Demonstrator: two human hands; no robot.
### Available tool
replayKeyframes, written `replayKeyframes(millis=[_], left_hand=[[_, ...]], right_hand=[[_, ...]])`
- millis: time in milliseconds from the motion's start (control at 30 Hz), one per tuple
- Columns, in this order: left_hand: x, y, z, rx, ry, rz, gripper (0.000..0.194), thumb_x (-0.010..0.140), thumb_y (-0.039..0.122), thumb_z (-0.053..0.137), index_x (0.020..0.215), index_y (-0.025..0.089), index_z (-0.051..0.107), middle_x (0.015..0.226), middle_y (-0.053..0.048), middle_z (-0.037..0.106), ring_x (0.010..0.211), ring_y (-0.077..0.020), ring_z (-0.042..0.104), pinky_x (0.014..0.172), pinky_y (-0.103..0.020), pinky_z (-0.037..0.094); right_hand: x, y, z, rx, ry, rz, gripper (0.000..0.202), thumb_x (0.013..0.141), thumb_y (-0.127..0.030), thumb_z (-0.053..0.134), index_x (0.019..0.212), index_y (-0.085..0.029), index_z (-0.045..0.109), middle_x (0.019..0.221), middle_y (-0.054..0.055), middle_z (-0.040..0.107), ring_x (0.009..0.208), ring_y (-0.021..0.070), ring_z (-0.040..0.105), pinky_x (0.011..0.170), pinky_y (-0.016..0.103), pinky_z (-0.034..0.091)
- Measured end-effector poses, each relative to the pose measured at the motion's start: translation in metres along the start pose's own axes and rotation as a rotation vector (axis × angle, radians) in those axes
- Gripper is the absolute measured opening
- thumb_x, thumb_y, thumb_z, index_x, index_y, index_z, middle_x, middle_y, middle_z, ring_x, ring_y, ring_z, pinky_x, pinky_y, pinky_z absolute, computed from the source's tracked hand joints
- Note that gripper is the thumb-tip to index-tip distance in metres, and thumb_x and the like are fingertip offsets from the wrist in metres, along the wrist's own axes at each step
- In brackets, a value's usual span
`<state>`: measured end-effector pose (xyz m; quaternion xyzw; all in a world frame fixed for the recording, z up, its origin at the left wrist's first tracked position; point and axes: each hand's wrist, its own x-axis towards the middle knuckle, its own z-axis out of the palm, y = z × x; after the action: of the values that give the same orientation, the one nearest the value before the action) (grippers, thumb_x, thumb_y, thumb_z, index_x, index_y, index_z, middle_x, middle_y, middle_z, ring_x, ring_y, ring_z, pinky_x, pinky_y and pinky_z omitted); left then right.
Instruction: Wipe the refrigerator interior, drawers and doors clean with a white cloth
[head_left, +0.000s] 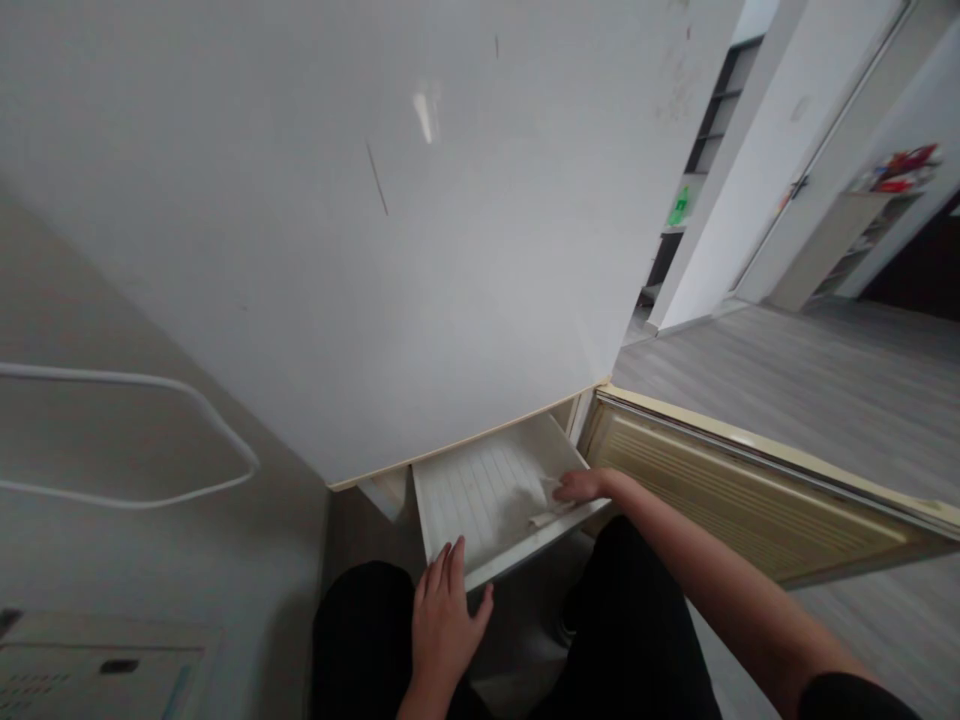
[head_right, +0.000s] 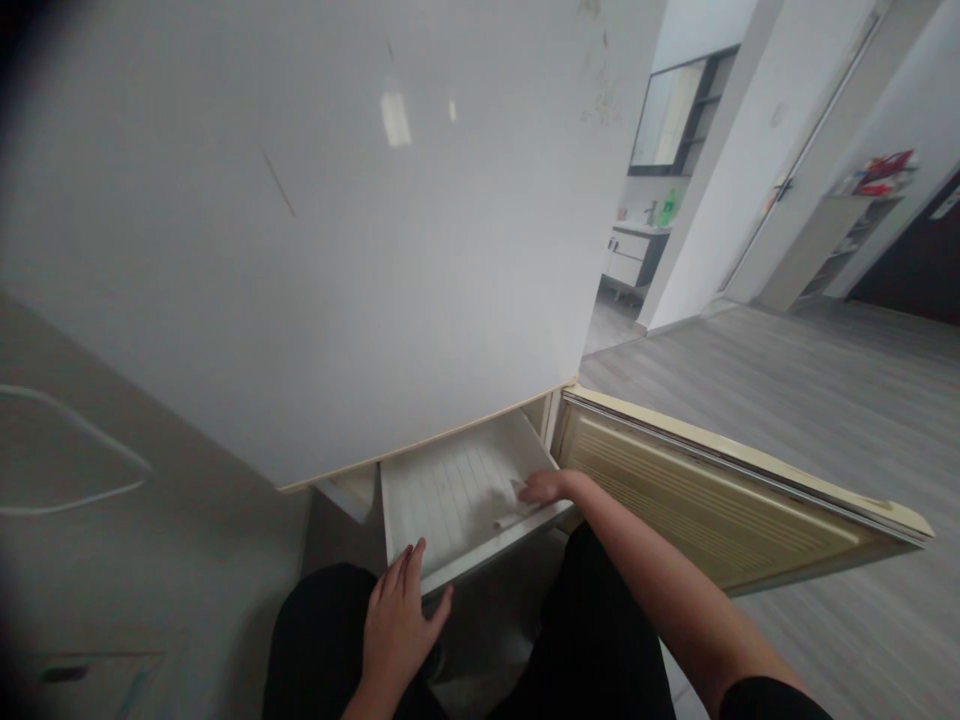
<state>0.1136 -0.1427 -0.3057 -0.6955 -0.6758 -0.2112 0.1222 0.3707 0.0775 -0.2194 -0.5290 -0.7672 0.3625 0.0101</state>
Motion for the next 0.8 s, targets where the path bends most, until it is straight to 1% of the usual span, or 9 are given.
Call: replayKeyframes(millis=[33, 100, 200, 267, 367, 500, 600, 700, 800], left_hand=[[0.001, 0.0, 0.0, 0.005, -0.008, 0.0, 0.065, 0.09, 0.04, 0.058, 0.145, 0.011, 0.04, 0.134, -0.018, 0.062, 0.126, -0.0314, 0.056, 0.102, -0.046, 0.045], [0.002, 0.0, 0.0, 0.01, -0.025, 0.002, 0.06, 0.09, 0.041, 0.057, 0.142, 0.012, 0.045, 0.133, -0.017, 0.063, 0.125, -0.0306, 0.057, 0.101, -0.045, 0.045], [0.003, -0.003, 0.003, 0.006, -0.037, 0.026, 0.051, 0.09, 0.042, 0.058, 0.132, 0.014, 0.055, 0.13, -0.015, 0.066, 0.123, -0.0303, 0.058, 0.101, -0.045, 0.045], [0.003, -0.004, 0.004, -0.006, -0.042, 0.051, 0.042, 0.09, 0.042, 0.058, 0.124, 0.017, 0.061, 0.128, -0.012, 0.067, 0.122, -0.03, 0.058, 0.101, -0.045, 0.045], [0.003, -0.004, 0.001, -0.028, -0.048, 0.06, 0.034, 0.091, 0.041, 0.059, 0.116, 0.02, 0.065, 0.126, -0.01, 0.069, 0.123, -0.0294, 0.058, 0.1, -0.044, 0.046], [0.004, -0.001, -0.005, -0.042, -0.056, 0.053, 0.03, 0.09, 0.038, 0.059, 0.113, 0.02, 0.067, 0.125, -0.009, 0.069, 0.123, -0.0292, 0.058, 0.099, -0.045, 0.047], [0.004, -0.001, -0.005, -0.033, -0.076, 0.053, 0.03, 0.091, 0.038, 0.058, 0.114, 0.02, 0.067, 0.126, -0.01, 0.069, 0.125, -0.0295, 0.058, 0.1, -0.045, 0.046], [0.005, -0.001, -0.005, -0.036, -0.09, 0.051, 0.03, 0.092, 0.039, 0.057, 0.114, 0.02, 0.066, 0.125, -0.009, 0.069, 0.124, -0.0293, 0.058, 0.1, -0.045, 0.046], [0.005, -0.001, -0.004, -0.04, -0.088, 0.048, 0.03, 0.092, 0.04, 0.057, 0.114, 0.02, 0.066, 0.125, -0.009, 0.069, 0.124, -0.0295, 0.058, 0.1, -0.045, 0.046]], right_hand=[[-0.01, 0.0, 0.006, 0.07, -0.009, -0.052, 0.027, 0.081, -0.037, 0.066, 0.07, -0.013, 0.073, 0.08, 0.01, 0.074, 0.081, 0.0233, 0.07, 0.085, 0.035, 0.055], [-0.035, 0.004, 0.027, 0.389, 0.035, -0.152, 0.045, 0.092, -0.05, 0.049, 0.091, -0.014, 0.075, 0.099, 0.011, 0.075, 0.095, 0.0243, 0.069, 0.092, 0.036, 0.052], [-0.076, 0.022, 0.066, 1.074, 0.278, -0.138, 0.064, 0.091, -0.066, 0.04, 0.122, -0.016, 0.066, 0.12, 0.014, 0.071, 0.105, 0.0283, 0.069, 0.095, 0.044, 0.052], [-0.1, 0.04, 0.087, 1.296, 0.456, -0.077, 0.072, 0.092, -0.07, 0.031, 0.135, -0.019, 0.059, 0.132, 0.015, 0.065, 0.114, 0.03, 0.066, 0.1, 0.049, 0.05], [-0.125, 0.074, 0.095, 1.33, 0.599, -0.001, 0.076, 0.094, -0.07, 0.018, 0.144, -0.024, 0.051, 0.141, 0.013, 0.059, 0.123, 0.0296, 0.062, 0.108, 0.054, 0.043], [-0.14, 0.119, 0.079, 1.288, 0.695, 0.003, 0.074, 0.094, -0.069, 0.014, 0.147, -0.031, 0.048, 0.143, 0.011, 0.058, 0.126, 0.028, 0.061, 0.112, 0.055, 0.039], [-0.142, 0.137, 0.069, 1.282, 0.782, -0.038, 0.072, 0.094, -0.069, 0.015, 0.148, -0.034, 0.047, 0.143, 0.009, 0.058, 0.129, 0.0267, 0.058, 0.113, 0.054, 0.038], [-0.131, 0.126, 0.08, 1.146, 0.737, -0.107, 0.086, 0.091, -0.073, 0.001, 0.147, -0.028, 0.048, 0.135, 0.012, 0.064, 0.122, 0.0268, 0.063, 0.113, 0.052, 0.039], [-0.102, 0.088, 0.11, 1.118, 0.661, -0.079, 0.095, 0.089, -0.073, -0.007, 0.146, -0.022, 0.049, 0.125, 0.014, 0.069, 0.121, 0.0259, 0.063, 0.109, 0.047, 0.043]])
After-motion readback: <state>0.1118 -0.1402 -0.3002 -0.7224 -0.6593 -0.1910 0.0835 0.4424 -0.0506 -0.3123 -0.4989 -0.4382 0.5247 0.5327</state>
